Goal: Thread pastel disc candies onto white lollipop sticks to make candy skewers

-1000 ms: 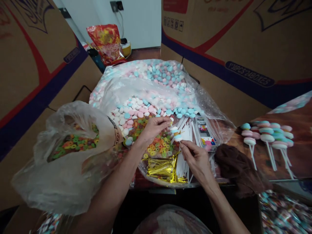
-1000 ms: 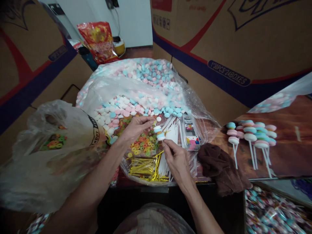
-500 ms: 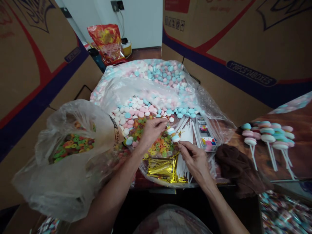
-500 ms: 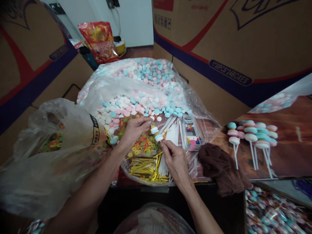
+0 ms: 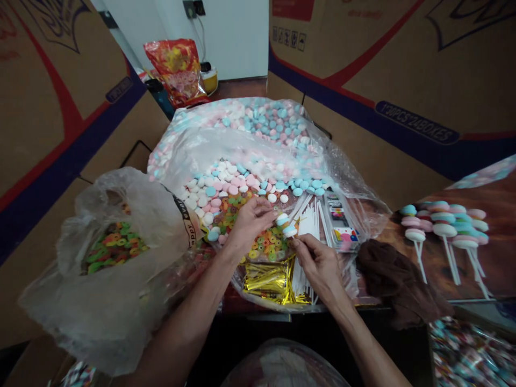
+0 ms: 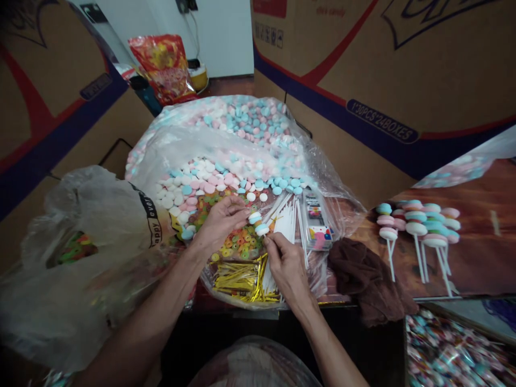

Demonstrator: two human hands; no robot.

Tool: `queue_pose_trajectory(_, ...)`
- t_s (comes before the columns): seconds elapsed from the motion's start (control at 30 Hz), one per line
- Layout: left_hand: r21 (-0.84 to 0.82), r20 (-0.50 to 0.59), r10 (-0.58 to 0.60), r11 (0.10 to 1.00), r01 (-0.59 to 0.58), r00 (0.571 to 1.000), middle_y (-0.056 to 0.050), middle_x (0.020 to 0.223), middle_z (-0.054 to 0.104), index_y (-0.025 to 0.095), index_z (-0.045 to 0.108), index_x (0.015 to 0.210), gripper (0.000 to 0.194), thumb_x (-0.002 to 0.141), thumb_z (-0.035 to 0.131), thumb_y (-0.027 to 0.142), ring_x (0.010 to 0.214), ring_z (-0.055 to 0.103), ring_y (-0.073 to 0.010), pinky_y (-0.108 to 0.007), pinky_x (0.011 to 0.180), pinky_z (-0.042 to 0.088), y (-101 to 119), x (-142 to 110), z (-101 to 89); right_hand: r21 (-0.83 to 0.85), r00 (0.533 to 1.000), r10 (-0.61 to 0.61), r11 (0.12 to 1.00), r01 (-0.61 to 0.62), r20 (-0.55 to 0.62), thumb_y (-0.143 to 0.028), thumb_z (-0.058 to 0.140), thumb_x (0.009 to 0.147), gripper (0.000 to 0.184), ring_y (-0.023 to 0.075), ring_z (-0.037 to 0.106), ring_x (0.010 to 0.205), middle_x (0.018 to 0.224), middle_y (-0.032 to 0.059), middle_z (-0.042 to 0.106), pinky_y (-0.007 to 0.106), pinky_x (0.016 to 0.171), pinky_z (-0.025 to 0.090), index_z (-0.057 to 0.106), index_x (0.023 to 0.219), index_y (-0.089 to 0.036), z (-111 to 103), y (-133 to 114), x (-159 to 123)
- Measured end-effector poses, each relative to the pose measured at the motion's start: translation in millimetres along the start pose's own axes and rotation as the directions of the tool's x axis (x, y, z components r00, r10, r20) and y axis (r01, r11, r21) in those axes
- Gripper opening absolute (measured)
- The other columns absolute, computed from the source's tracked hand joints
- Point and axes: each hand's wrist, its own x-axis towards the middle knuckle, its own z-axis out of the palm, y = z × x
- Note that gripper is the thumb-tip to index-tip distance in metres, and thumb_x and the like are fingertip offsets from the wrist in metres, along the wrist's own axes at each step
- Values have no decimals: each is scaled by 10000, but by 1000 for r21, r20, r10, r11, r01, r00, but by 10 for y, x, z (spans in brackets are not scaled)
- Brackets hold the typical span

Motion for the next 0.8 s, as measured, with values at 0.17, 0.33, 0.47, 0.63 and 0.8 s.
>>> queue_pose_trajectory(0.17,-32,67,-68,997,70,995,36,782,596,181,529,909,422,658,820,356,710,579,-72,-184,632,466,-65,-65,-3,47,999,-35,998,36,-35,-379,500,951,265,106,370,505,570,-50,412,225,473,295,612,801,-192,52,38,-47)
queue_pose_trajectory(0.33,7,92,-114,993,114,989,27,789,601,177,516,900,430,661,811,377,716,583,-83,-208,650,475,-103,-131,62,68,996,-47,996,52,-76,-356,483,955,264,112,372,529,585,-45,417,227,492,299,587,773,-196,73,52,-41)
queue_pose_trajectory(0.47,77,96,-46,996,39,994,11,788,629,183,517,878,351,710,760,372,684,587,-98,-219,627,467,-33,-8,114,67,993,-60,996,67,-102,-364,471,961,303,116,390,546,588,-44,415,234,526,313,541,716,-201,60,57,23)
queue_pose_trajectory(0.63,756,5,293,624,-195,956,-70,867,660,180,615,881,122,894,517,252,824,637,-201,-303,717,473,153,319,157,55,989,-21,998,29,-146,-372,486,951,290,110,380,528,581,-52,410,232,511,298,556,731,-197,39,43,67)
queue_pose_trajectory(0.8,997,71,273,5,-75,959,-184,1140,592,154,652,1014,229,893,458,158,982,622,-305,-380,759,462,147,404,225,81,986,-13,996,27,-164,-370,495,952,289,105,372,524,579,-57,396,228,505,304,565,733,-194,47,40,45)
